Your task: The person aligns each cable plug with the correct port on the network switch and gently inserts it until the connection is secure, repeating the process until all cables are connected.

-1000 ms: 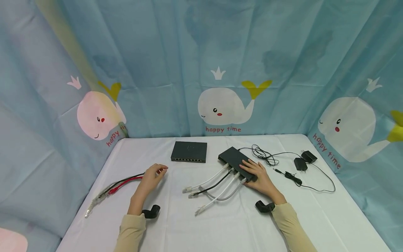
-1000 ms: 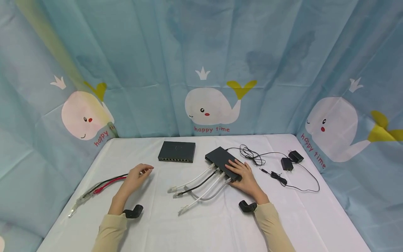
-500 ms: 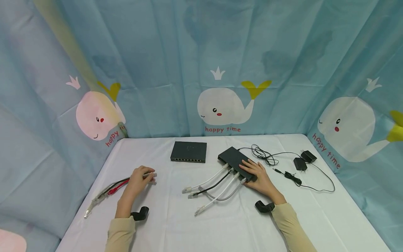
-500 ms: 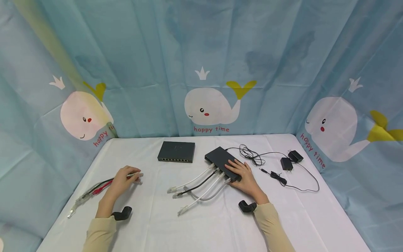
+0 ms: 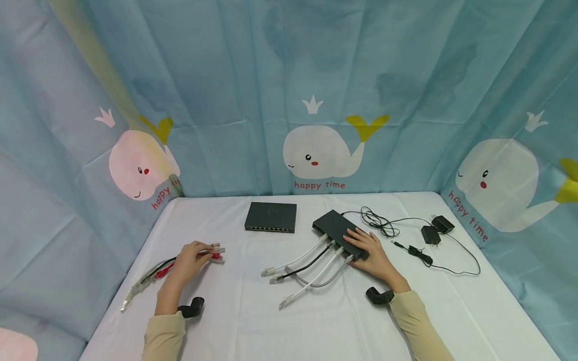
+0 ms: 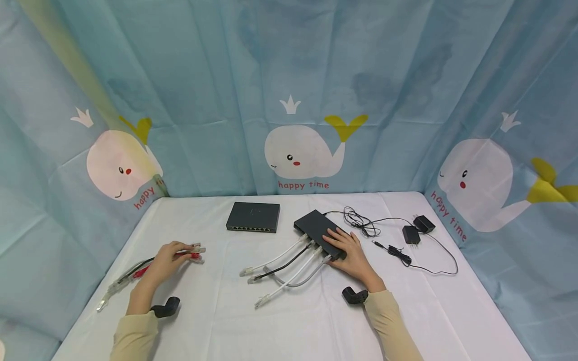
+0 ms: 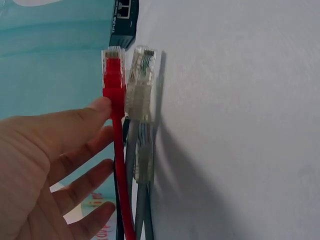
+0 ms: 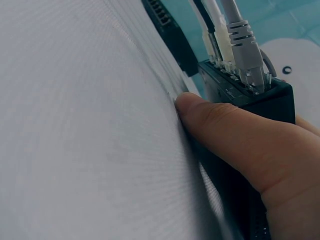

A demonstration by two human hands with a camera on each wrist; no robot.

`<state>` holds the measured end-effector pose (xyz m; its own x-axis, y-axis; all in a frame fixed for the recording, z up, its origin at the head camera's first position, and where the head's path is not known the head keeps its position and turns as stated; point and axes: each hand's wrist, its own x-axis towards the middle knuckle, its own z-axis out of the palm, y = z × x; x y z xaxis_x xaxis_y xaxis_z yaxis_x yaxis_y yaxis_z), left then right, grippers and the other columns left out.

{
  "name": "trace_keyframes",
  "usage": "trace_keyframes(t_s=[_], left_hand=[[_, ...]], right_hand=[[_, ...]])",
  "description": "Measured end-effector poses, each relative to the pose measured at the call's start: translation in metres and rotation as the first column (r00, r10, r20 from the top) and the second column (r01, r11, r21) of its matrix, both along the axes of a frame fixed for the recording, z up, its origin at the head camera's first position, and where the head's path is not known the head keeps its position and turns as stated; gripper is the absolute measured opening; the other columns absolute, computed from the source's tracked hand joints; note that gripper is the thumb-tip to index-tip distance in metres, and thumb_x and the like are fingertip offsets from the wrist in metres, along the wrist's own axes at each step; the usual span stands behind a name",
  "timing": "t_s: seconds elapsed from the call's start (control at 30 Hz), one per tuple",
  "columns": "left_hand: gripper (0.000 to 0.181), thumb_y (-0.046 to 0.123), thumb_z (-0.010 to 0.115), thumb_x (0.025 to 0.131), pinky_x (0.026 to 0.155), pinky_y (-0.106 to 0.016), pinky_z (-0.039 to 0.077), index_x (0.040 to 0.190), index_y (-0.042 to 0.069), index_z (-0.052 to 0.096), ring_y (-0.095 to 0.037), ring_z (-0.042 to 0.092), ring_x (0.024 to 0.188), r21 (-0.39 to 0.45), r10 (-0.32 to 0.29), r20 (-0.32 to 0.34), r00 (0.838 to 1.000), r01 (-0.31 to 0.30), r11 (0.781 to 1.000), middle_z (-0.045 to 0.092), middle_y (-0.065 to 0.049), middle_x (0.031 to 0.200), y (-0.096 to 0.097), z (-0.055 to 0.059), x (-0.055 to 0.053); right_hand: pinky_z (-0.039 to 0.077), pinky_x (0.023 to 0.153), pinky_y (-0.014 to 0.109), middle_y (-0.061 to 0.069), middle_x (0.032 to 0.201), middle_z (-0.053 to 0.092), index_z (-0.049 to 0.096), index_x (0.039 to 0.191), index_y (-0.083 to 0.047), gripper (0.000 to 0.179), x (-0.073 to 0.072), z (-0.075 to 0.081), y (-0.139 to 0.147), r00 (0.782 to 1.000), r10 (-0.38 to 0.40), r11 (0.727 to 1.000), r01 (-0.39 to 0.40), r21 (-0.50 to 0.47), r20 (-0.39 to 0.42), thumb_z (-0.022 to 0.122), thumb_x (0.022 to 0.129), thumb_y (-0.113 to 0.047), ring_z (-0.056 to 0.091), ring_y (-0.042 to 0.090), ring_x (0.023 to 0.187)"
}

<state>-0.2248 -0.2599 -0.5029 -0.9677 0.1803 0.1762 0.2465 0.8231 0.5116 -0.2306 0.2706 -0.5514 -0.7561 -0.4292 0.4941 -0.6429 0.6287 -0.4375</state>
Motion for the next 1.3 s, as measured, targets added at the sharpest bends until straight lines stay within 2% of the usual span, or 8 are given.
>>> trace_keyframes(t_s=[0.17, 0.4, 0.53, 0.63, 0.87, 0.97, 1.17, 1.3], left_hand=[[0.022, 0.008, 0.069, 0.082, 0.087, -0.057, 0.038, 0.103, 0.003, 0.068, -0.04, 0.049, 0.104, -0.035, -0.013, -0.021, 1.0, 0.012, 0.999, 0.061, -0.018, 0.105, -0.004, -0.002, 0.0], [0.015, 0.011, 0.07, 0.081, 0.087, -0.059, 0.035, 0.096, 0.007, 0.069, -0.039, 0.049, 0.104, -0.07, 0.005, -0.06, 0.998, -0.009, 0.998, 0.064, -0.013, 0.098, -0.002, 0.001, -0.001], [0.015, 0.01, 0.07, 0.081, 0.082, -0.054, 0.039, 0.094, 0.007, 0.068, -0.034, 0.053, 0.096, -0.061, -0.017, -0.121, 0.993, 0.01, 0.998, 0.063, -0.01, 0.092, 0.0, 0.002, -0.003], [0.016, 0.011, 0.068, 0.083, 0.079, -0.049, 0.043, 0.098, 0.007, 0.066, -0.029, 0.056, 0.09, -0.054, -0.036, -0.14, 0.989, 0.029, 0.998, 0.061, -0.008, 0.091, 0.002, 0.003, -0.004], [0.018, 0.006, 0.062, 0.087, 0.073, -0.044, 0.046, 0.105, 0.005, 0.062, -0.025, 0.056, 0.084, 0.001, -0.068, -0.105, 0.992, 0.068, 0.998, 0.057, -0.009, 0.093, 0.007, 0.009, -0.003], [0.018, 0.004, 0.061, 0.087, 0.073, -0.043, 0.045, 0.105, 0.004, 0.062, -0.024, 0.055, 0.082, -0.004, -0.075, -0.1, 0.992, 0.075, 0.997, 0.056, -0.01, 0.093, 0.011, 0.01, -0.004], [0.017, 0.01, 0.059, 0.09, 0.073, -0.04, 0.045, 0.107, 0.006, 0.059, -0.02, 0.051, 0.079, -0.019, -0.072, -0.051, 0.996, 0.071, 0.997, 0.055, -0.008, 0.09, 0.024, 0.009, -0.009], [0.02, 0.01, 0.055, 0.093, 0.074, -0.039, 0.045, 0.112, 0.004, 0.054, -0.022, 0.051, 0.082, 0.006, -0.072, 0.014, 0.997, 0.072, 0.997, 0.059, -0.011, 0.093, 0.034, 0.011, -0.013]], right_hand=[[0.013, 0.1, 0.067, 0.016, 0.14, 0.044, 0.054, 0.132, -0.013, 0.074, -0.001, -0.001, 0.001, 1.0, -0.003, 1.0, 0.003, -0.002, -0.004, 0.084, 0.064, -0.018, 0.032, 0.043, 0.13], [0.014, 0.099, 0.067, 0.016, 0.14, 0.044, 0.053, 0.132, -0.014, 0.074, -0.003, -0.002, 0.002, 1.0, 0.006, 1.0, -0.006, 0.001, -0.015, 0.084, 0.065, -0.019, 0.032, 0.042, 0.13], [0.014, 0.099, 0.067, 0.015, 0.141, 0.043, 0.053, 0.132, -0.014, 0.074, -0.003, -0.002, 0.002, 1.0, 0.007, 1.0, -0.007, 0.003, -0.016, 0.084, 0.065, -0.019, 0.032, 0.042, 0.131], [0.014, 0.1, 0.067, 0.014, 0.141, 0.043, 0.053, 0.132, -0.014, 0.074, -0.004, -0.001, 0.002, 1.0, 0.009, 1.0, -0.009, 0.007, -0.013, 0.084, 0.065, -0.02, 0.032, 0.042, 0.131], [0.013, 0.101, 0.067, 0.015, 0.141, 0.043, 0.053, 0.132, -0.014, 0.073, -0.005, 0.0, 0.002, 1.0, 0.009, 1.0, -0.009, 0.002, -0.005, 0.084, 0.066, -0.02, 0.031, 0.041, 0.131], [0.012, 0.101, 0.067, 0.015, 0.141, 0.043, 0.053, 0.132, -0.013, 0.073, -0.005, -0.001, 0.002, 1.0, 0.01, 1.0, -0.01, 0.0, -0.004, 0.084, 0.066, -0.02, 0.031, 0.041, 0.131], [0.013, 0.101, 0.067, 0.015, 0.141, 0.043, 0.053, 0.132, -0.013, 0.073, -0.004, -0.003, 0.003, 1.0, 0.005, 1.0, -0.005, 0.0, -0.005, 0.084, 0.065, -0.02, 0.032, 0.041, 0.131], [0.012, 0.101, 0.067, 0.014, 0.141, 0.043, 0.054, 0.132, -0.013, 0.073, -0.003, -0.004, 0.002, 1.0, 0.002, 1.0, -0.002, -0.011, 0.001, 0.083, 0.065, -0.019, 0.032, 0.041, 0.131]])
